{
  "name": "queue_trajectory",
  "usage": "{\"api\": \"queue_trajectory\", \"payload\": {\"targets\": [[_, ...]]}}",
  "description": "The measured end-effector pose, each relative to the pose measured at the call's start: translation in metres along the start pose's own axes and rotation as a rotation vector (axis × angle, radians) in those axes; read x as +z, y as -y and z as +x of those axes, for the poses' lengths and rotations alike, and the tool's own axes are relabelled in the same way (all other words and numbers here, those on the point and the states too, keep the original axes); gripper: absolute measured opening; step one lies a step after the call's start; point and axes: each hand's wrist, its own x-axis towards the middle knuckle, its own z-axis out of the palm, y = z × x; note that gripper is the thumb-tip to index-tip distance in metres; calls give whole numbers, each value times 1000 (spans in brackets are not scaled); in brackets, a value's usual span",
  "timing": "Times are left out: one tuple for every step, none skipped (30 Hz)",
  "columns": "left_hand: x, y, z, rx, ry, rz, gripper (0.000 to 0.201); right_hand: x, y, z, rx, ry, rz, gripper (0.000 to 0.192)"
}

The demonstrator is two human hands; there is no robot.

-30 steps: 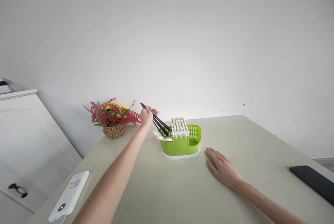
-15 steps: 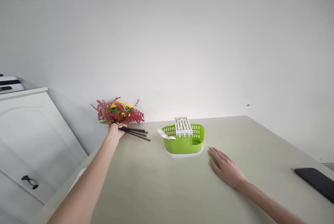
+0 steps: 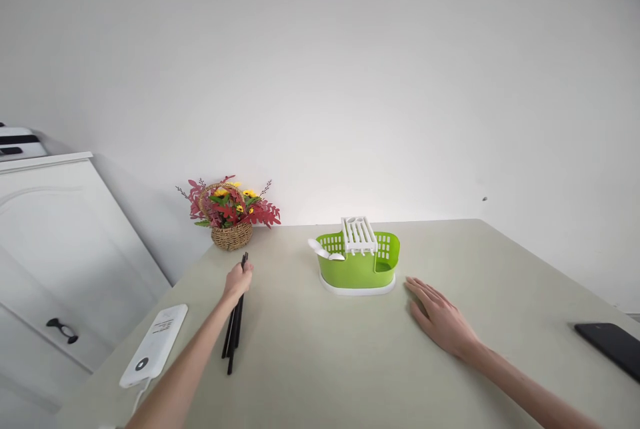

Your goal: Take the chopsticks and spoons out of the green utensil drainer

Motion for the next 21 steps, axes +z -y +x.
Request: {"api": "queue_trajectory", "payload": {"targets": [[1, 3, -4, 22, -24, 96, 15, 0, 0, 0, 0, 0, -1, 60], [3, 6, -8, 38, -41, 190, 16, -1, 1, -1, 0, -1, -3, 60], [4, 8, -12, 57, -53, 277, 17, -1, 1, -1, 0, -3, -4, 59], [6, 10, -17, 82, -63, 356, 17, -1, 1, -1, -1, -4, -5, 59], [7, 12, -22, 109, -72, 427, 16, -1, 1, -1, -1, -7, -6, 59], [9, 14, -27, 138, -77, 491, 14, -1, 1, -1, -1, -9, -7, 58], [11, 16, -31, 167, -79, 549, 12, 0, 1, -1, 0, -10, -8, 58], [13, 17, -34, 199, -76, 599, 10, 0, 1, -1, -1, -12, -9, 58], [16, 19, -37, 233, -70, 642, 8, 0, 0, -1, -1, -12, -10, 58], [18, 20, -38, 269, -63, 678, 7, 1, 0, -1, -2, -12, -12, 58], [20, 21, -39, 306, -56, 709, 5, 1, -1, -1, -3, -11, -13, 58], [22, 22, -39, 343, -52, 735, 5, 1, -1, -1, -2, -9, -14, 58], [24, 23, -39, 378, -53, 756, 5, 2, -2, -1, 0, -8, -15, 58], [26, 25, -38, 410, -57, 774, 5, 2, -2, -1, 3, -6, -15, 59], [27, 26, -38, 441, -65, 788, 7, 3, -3, -1, 6, -5, -15, 59], [28, 27, -39, 468, -75, 797, 8, 3, -3, -1, 9, -4, -15, 59], [29, 28, -40, 494, -85, 801, 10, 3, -4, -1, 11, -4, -15, 59], [29, 28, -41, 518, -92, 800, 12, 3, -4, -1, 13, -4, -15, 59], [29, 27, -43, 544, -97, 794, 14, 4, -4, -1, 13, -5, -16, 59], [29, 25, -45, 574, -97, 782, 15, 4, -3, -1, 13, -6, -17, 59], [29, 20, -47, 611, -90, 765, 16, 4, -3, -1, 12, -7, -18, 59]]}}
